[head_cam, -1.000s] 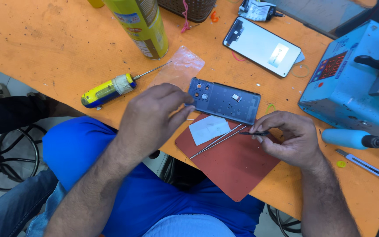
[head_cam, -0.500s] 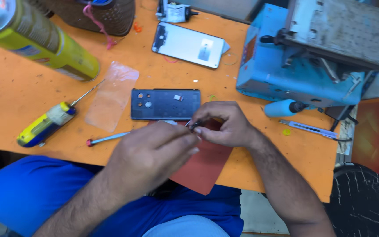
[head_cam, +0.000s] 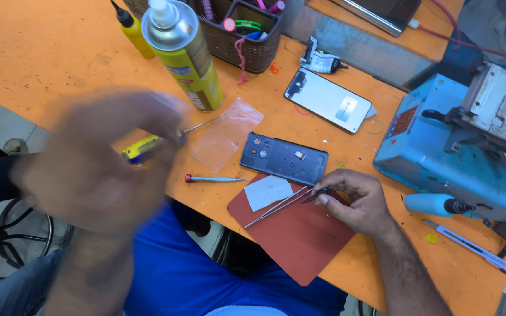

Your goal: The person cleans the internal components of a disassembled mobile phone using a cloth, then uses tweezers to handle small internal parts and a lighter to heat a component before placing it back into the phone frame.

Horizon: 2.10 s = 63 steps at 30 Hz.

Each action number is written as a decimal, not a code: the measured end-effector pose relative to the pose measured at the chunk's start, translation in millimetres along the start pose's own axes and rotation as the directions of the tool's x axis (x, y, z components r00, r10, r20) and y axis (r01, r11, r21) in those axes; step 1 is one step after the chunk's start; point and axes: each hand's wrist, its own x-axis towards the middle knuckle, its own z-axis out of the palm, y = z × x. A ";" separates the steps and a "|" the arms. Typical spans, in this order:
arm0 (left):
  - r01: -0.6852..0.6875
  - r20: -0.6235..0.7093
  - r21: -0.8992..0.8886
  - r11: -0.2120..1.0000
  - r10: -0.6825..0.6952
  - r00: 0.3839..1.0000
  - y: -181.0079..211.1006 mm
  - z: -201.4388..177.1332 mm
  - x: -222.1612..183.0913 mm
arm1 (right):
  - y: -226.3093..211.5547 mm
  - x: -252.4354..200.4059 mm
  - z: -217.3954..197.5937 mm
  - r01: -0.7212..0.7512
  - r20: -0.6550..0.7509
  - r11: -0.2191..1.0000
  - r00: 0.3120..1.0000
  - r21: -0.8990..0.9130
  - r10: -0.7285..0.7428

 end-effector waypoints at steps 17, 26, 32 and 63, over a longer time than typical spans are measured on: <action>-0.025 0.261 0.515 0.857 -0.129 0.957 -173.3 5.1 35.9 | 2.3 0.4 -0.9 0.064 -0.013 0.998 0.998 -0.026 -0.065; -0.027 0.274 0.512 0.859 -0.133 0.952 -139.1 -11.3 30.9 | 0.0 -2.5 -3.8 0.089 -0.047 0.995 0.995 0.040 -0.087; 0.002 0.265 0.479 0.878 -0.147 0.953 -123.1 -30.1 -1.9 | 4.3 -0.6 -2.3 0.083 -0.025 0.994 0.996 0.067 -0.082; 0.145 0.521 0.430 0.891 -0.376 0.766 -73.9 60.3 -87.4 | 9.3 -6.1 -3.6 0.051 -0.109 0.996 0.993 0.070 -0.043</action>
